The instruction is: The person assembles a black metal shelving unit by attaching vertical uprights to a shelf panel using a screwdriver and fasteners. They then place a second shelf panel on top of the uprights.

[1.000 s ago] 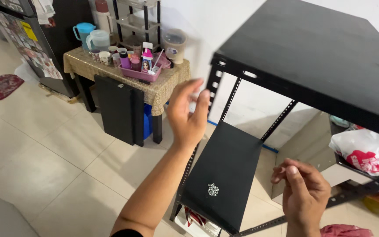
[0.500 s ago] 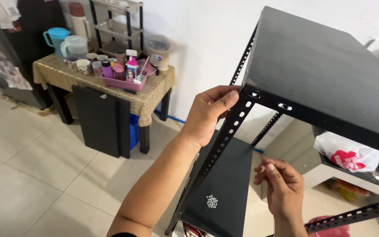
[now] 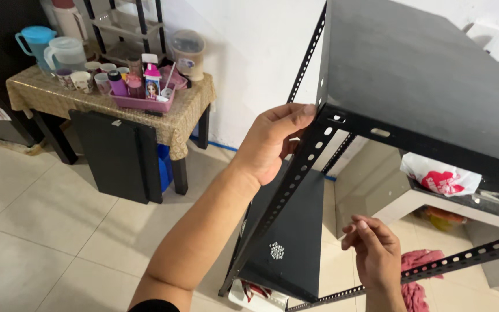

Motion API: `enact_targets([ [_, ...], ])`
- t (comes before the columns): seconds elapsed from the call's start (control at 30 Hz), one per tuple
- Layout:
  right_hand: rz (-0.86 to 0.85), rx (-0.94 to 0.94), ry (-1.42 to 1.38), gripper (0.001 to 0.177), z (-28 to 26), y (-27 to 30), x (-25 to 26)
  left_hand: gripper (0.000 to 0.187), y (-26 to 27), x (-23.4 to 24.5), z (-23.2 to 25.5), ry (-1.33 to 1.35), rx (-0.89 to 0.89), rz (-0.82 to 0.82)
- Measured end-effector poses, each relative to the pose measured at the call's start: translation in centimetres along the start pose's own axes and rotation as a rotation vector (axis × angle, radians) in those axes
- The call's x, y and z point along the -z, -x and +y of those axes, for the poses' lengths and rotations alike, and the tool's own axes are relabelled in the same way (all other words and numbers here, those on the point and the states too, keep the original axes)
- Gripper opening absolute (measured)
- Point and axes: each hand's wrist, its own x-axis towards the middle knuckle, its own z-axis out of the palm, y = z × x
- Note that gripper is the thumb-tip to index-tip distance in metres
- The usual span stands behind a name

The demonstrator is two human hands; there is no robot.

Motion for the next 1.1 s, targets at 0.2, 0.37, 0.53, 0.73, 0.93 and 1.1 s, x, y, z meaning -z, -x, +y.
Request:
enact_targets([
  [0.2,0.176,-0.155,0.021,0.020,2.3,2.8,3.5,0.027,-0.2,0.0,-0.1,-0.037,0.019,0.009],
  [0.37,0.222,-0.261,0.055,0.022,4.0,5.3,7.8,0.023,0.0,-0.4,-0.5,0.038,-0.066,0.012],
  [0.53,0.199,-0.369,0.052,0.024,8.6,7.9,13.3,0.033,1.3,0.9,-2.3,-0.227,-0.169,0.185],
  [0.73,0.309,-0.668,0.122,0.027,16.9,12.6,18.4,0.049,12.6,8.8,-14.0,-0.576,-0.221,0.541],
  [0.93,0.358,-0.807,0.191,0.032,21.3,18.2,17.1,0.021,32.3,16.7,-25.3,-0.649,0.659,0.740],
  [1.1,0.287,-0.918,0.240,0.030,19.4,19.5,11.7,0.036,41.2,21.0,-26.1,-0.459,0.754,0.921],
])
